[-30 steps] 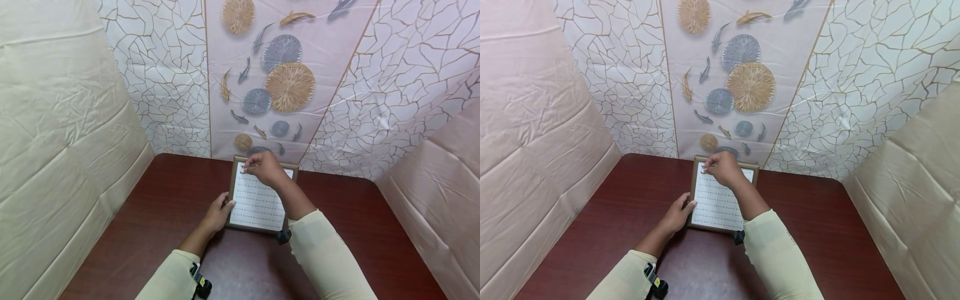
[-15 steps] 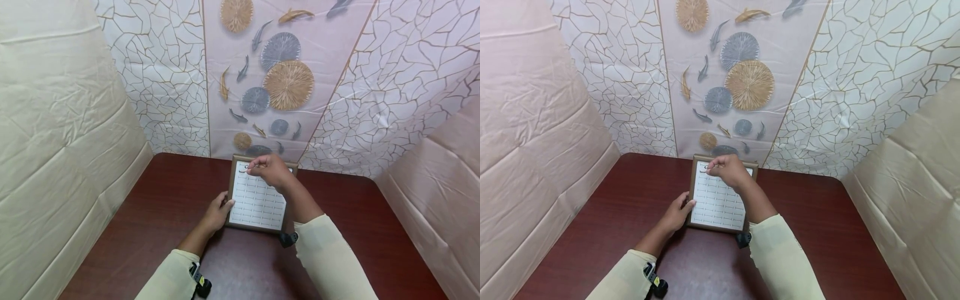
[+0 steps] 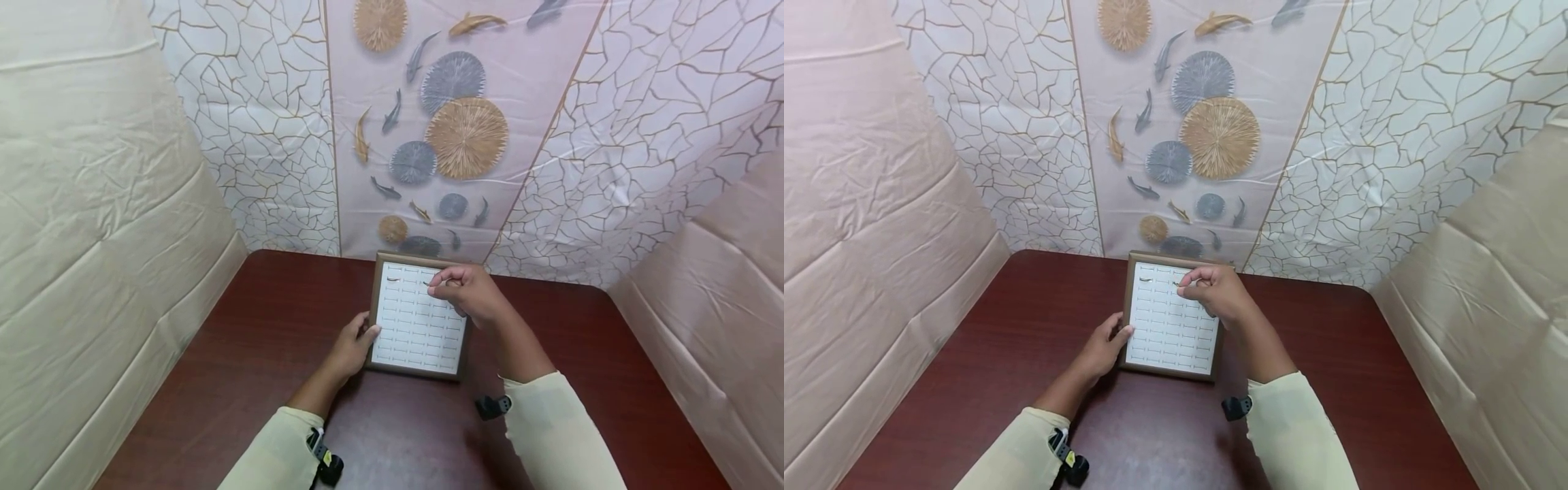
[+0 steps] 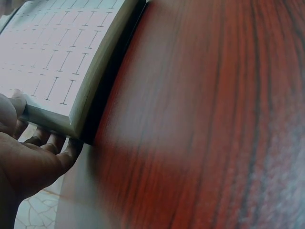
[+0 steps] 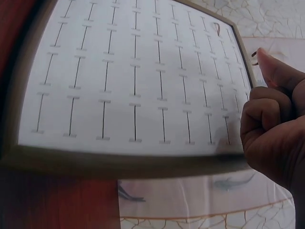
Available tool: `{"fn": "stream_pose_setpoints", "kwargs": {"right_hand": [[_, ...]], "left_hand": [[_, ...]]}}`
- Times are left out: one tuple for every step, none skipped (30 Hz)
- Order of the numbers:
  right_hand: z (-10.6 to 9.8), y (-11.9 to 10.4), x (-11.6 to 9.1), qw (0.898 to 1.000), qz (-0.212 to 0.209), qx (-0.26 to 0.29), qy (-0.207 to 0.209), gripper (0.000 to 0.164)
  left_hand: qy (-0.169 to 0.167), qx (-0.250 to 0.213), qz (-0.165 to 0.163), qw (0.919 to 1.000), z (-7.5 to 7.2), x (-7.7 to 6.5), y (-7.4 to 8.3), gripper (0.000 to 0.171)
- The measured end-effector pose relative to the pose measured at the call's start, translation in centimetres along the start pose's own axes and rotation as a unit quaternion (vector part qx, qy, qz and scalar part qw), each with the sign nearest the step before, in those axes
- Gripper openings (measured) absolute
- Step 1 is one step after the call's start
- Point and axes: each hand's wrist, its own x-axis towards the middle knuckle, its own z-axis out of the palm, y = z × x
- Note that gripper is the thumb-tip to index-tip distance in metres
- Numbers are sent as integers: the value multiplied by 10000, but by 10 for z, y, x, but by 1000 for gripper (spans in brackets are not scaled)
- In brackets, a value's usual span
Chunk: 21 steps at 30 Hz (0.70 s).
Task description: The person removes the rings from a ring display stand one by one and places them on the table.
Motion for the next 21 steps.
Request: {"fn": "stream_pose_setpoints", "kwargs": {"right_hand": [[-2,1,-2,10000,-27,12,12,17],[-4,3,-5,10000,-42,22,22,17],[-6,4,-7,10000,-39,22,33,17],[-8,6,-10,10000,-24,36,43,17],[-11,7,-12,10000,-6,51,53,16],[-13,9,-14,10000,8,78,62,16],[-16,11,-16,9999,23,105,79,16],[-19,13,-18,9999,16,113,95,15],[-22,15,-21,9999,-3,134,104,14],[-25,17,-23,9998,-37,136,107,13],[-27,19,-25,9998,-64,145,104,12],[-30,21,-28,9998,-77,163,98,12],[-33,23,-30,9998,-87,176,107,12],[-36,25,-32,9997,-84,183,109,12],[-38,27,-33,9997,-87,215,110,11],[-40,29,-35,9996,-83,244,116,11],[-42,31,-36,9995,-76,283,117,11],[-44,33,-37,9994,-69,303,135,10],[-46,34,-38,9994,-77,310,151,9],[-47,36,-39,9994,-89,307,161,7],[-49,38,-40,9993,-113,310,165,6]], "left_hand": [[-3,10,19,10000,0,0,-1,38],[-7,16,42,10000,0,0,-1,38],[-19,20,42,10000,0,0,-1,38],[-23,28,44,10000,-1,0,-1,38],[-24,36,40,10000,-1,1,-2,38],[-12,70,32,10000,-1,1,-2,38],[-12,87,16,10000,0,0,-2,38],[-15,87,-18,10000,0,0,-2,38],[-13,91,-57,9999,0,0,-2,38],[-13,98,-65,9999,0,0,-1,38],[-22,118,-49,9999,0,0,-1,39],[-27,122,-62,9999,0,0,-1,39],[-38,123,-70,9999,1,0,-1,39],[-28,150,-60,9999,1,0,-1,39],[-23,158,-70,9998,1,0,-1,40],[-16,179,-55,9998,1,0,-1,39],[-2,198,-33,9998,0,0,-2,39],[12,184,-39,9998,0,0,-2,39],[22,186,-24,9998,0,0,-2,39],[36,178,4,9998,0,0,-2,39],[37,151,3,9999,0,0,-1,39]]}}
